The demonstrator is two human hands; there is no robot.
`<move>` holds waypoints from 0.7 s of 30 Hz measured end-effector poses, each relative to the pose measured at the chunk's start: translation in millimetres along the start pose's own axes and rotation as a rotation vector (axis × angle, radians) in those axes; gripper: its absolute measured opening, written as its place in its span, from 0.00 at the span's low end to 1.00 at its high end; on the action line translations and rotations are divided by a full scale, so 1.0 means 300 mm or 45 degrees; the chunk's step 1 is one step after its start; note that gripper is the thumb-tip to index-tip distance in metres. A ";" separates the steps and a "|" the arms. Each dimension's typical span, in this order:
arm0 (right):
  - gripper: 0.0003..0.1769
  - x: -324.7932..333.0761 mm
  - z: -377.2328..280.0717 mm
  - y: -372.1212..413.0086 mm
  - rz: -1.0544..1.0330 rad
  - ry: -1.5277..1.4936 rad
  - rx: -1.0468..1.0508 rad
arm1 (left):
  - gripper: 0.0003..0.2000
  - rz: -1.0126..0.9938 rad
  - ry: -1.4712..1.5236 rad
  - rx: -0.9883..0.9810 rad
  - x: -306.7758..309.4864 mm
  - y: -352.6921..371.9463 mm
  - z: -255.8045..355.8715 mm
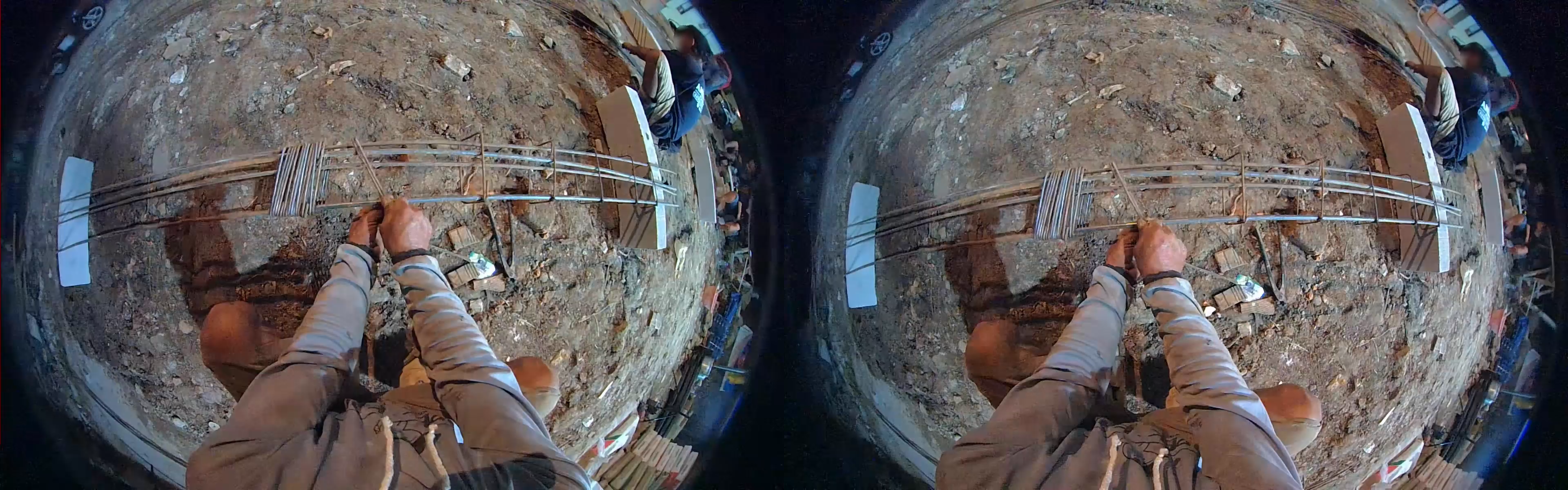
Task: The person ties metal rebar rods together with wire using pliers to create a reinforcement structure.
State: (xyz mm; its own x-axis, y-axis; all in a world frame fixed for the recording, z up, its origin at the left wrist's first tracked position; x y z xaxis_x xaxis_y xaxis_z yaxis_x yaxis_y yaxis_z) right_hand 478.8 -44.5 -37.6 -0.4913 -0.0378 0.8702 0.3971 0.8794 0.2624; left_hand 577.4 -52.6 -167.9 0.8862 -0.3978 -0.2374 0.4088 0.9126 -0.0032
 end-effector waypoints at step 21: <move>0.20 0.006 -0.019 -0.030 -0.058 0.037 -0.180 | 0.10 0.206 0.082 0.492 -0.002 -0.053 0.082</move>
State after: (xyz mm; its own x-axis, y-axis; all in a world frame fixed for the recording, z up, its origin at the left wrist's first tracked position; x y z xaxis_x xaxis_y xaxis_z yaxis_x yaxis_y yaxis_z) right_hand 478.6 -55.2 -36.2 -0.4896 -0.0915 0.8671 0.4814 0.8008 0.3564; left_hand 575.9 -69.1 -143.9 0.9354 -0.2342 -0.2650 0.3278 0.8557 0.4005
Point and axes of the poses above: each hand's wrist, its own y-axis away from the middle knuckle, its own x-axis out of the back of the hand, z = x × y, the point moved 4 cm from there along -y, towards the middle knuckle
